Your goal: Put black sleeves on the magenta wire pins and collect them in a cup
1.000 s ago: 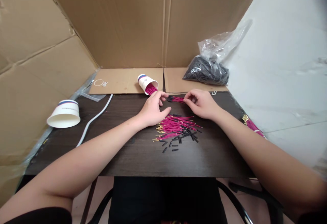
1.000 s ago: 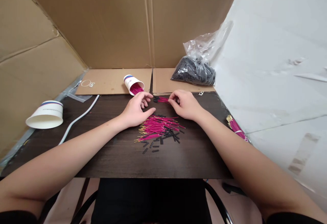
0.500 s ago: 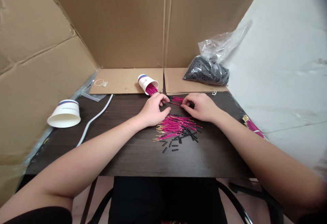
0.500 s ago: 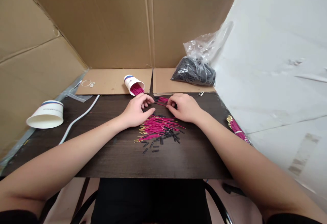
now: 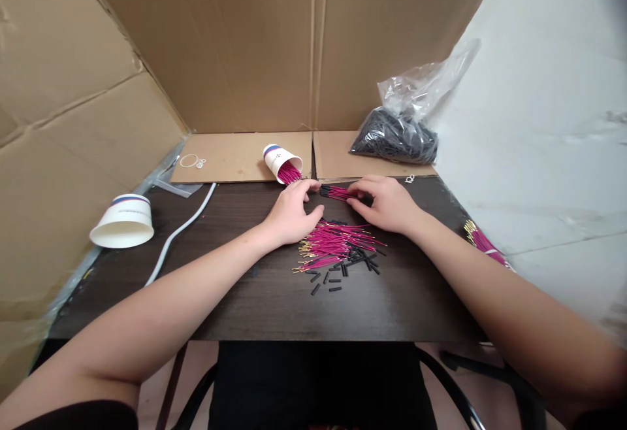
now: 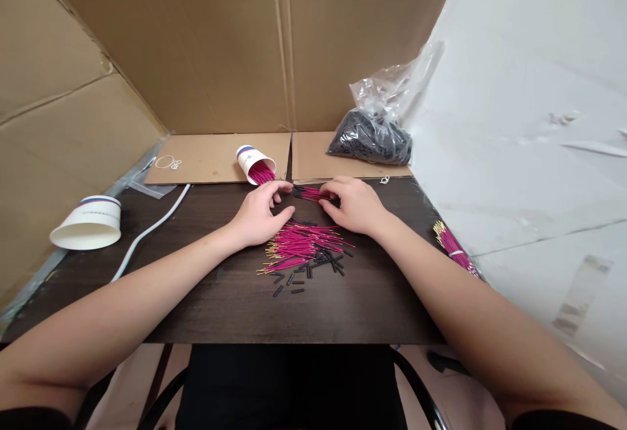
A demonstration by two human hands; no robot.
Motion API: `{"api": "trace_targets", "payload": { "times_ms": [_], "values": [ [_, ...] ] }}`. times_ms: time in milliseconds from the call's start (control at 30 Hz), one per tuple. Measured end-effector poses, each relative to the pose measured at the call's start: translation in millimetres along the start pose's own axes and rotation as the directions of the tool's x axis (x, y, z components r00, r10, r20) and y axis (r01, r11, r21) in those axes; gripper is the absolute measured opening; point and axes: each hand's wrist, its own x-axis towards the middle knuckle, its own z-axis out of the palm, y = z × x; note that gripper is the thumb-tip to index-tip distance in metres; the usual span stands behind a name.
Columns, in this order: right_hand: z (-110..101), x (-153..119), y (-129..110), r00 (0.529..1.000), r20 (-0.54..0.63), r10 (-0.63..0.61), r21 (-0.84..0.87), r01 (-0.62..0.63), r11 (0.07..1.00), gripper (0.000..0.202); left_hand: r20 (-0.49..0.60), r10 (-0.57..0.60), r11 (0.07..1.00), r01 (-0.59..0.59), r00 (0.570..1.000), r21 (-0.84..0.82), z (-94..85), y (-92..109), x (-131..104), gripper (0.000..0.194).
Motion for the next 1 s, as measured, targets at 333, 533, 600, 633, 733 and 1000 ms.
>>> {"api": "trace_targets", "payload": {
  "times_ms": [333, 533, 600, 633, 733, 1000],
  "values": [
    [1.4, -0.2, -2.5, 0.999, 0.036, 0.008, 0.001, -0.008, 1.000, 0.026, 0.078, -0.012, 0.999, 0.008, 0.997, 0.049, -1.6, 0.7, 0.0, 0.063],
    [1.2, -0.4, -3.8, 0.999, 0.038, 0.025, -0.002, -0.025, 1.000, 0.025, 0.081, -0.001, 0.998, -0.003, 0.997, 0.056, -1.6, 1.3, -0.2, 0.063],
    [0.9, -0.4, -4.3, 0.999, 0.040, 0.031, -0.002, -0.031, 1.000, 0.025, 0.086, -0.002, 0.998, -0.003, 0.996, 0.058, -1.7, 1.8, -0.3, 0.063],
    [0.7, -0.3, -4.7, 0.999, 0.043, 0.032, 0.000, -0.032, 0.999, 0.025, 0.087, -0.004, 0.998, -0.001, 0.996, 0.057, -1.9, 2.0, -0.3, 0.064],
    [-0.2, 0.1, -5.6, 0.998, 0.049, 0.029, -0.002, -0.029, 1.000, 0.026, 0.090, -0.012, 0.998, 0.007, 0.996, 0.055, -2.4, 2.5, -0.1, 0.063],
    [2.8, 0.2, -4.0, 0.999, 0.036, 0.020, -0.021, -0.019, 1.000, 0.024, 0.067, 0.007, 0.999, -0.009, 0.998, 0.036, -1.6, 1.7, 0.3, 0.056]
  ]
}}
